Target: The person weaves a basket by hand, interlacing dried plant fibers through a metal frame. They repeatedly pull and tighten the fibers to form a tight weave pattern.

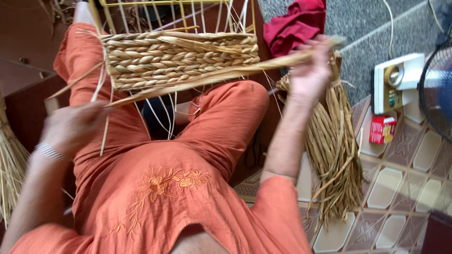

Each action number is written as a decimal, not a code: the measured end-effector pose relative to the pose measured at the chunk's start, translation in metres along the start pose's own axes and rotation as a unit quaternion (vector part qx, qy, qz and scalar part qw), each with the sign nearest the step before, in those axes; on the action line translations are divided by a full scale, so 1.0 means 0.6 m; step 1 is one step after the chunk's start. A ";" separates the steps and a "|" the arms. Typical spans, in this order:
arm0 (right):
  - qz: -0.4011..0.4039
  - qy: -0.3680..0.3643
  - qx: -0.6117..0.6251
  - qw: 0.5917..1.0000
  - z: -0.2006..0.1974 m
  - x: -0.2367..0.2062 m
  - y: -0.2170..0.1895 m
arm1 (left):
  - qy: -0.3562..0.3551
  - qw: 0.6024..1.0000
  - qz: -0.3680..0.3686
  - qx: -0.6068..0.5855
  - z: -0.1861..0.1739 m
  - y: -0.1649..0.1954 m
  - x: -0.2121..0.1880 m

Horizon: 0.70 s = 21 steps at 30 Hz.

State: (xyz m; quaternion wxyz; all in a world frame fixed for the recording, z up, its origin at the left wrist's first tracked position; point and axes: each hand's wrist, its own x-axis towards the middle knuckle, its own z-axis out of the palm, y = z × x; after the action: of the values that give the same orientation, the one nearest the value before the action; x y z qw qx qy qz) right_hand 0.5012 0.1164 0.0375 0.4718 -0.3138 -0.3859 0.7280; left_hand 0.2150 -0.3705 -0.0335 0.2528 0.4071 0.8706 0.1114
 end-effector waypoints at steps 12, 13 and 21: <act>0.152 -0.049 -0.065 0.985 0.031 -0.068 0.252 | -0.026 0.988 -0.069 0.136 0.048 -0.150 -0.120; 0.167 -0.047 -0.080 0.982 0.032 -0.068 0.258 | 0.056 0.982 0.005 0.178 0.047 -0.133 -0.115; 0.093 -0.095 -0.247 0.960 0.034 -0.060 0.235 | 0.134 0.965 0.206 -0.095 0.035 0.040 0.063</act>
State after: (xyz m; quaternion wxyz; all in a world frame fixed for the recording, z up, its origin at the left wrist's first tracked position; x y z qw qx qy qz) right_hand 0.4345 0.0411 -0.0700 0.2713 -0.3842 -0.5657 0.6773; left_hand 0.2215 -0.3264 -0.0549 0.1424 0.5332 0.7794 0.2966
